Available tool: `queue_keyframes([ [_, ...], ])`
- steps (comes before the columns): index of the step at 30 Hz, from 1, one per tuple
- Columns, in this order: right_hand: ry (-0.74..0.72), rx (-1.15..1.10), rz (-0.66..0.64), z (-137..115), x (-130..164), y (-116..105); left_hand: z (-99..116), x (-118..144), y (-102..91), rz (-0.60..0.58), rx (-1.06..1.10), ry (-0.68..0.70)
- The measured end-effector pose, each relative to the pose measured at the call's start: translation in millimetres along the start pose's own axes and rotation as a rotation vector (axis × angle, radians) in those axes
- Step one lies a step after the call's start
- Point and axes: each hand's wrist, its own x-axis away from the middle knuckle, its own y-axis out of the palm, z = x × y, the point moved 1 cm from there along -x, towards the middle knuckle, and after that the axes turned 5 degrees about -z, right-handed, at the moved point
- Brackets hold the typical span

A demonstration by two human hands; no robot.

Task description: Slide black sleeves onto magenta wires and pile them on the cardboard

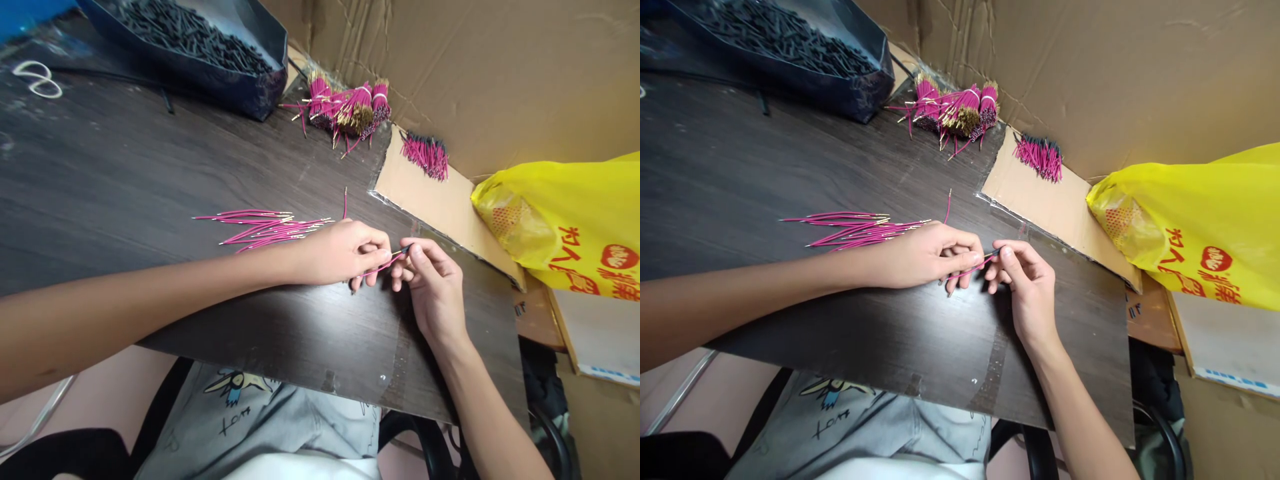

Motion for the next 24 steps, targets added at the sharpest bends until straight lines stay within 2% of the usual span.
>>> queue_keyframes([
  [9, -0.097, 0.164, -0.070, 0.7, 1.2, -0.1, -2.4, -1.3, 1.9, 0.024, 0.033, 0.021],
  [14, -0.147, 0.235, -0.066, -1.3, 2.6, 1.2, -5.1, -2.6, 2.3, 0.036, 0.042, 0.018],
  [24, -0.145, 0.284, -0.050, -3.7, 3.9, 4.7, -4.1, 0.3, 1.1, 0.185, -0.139, 0.080],
])
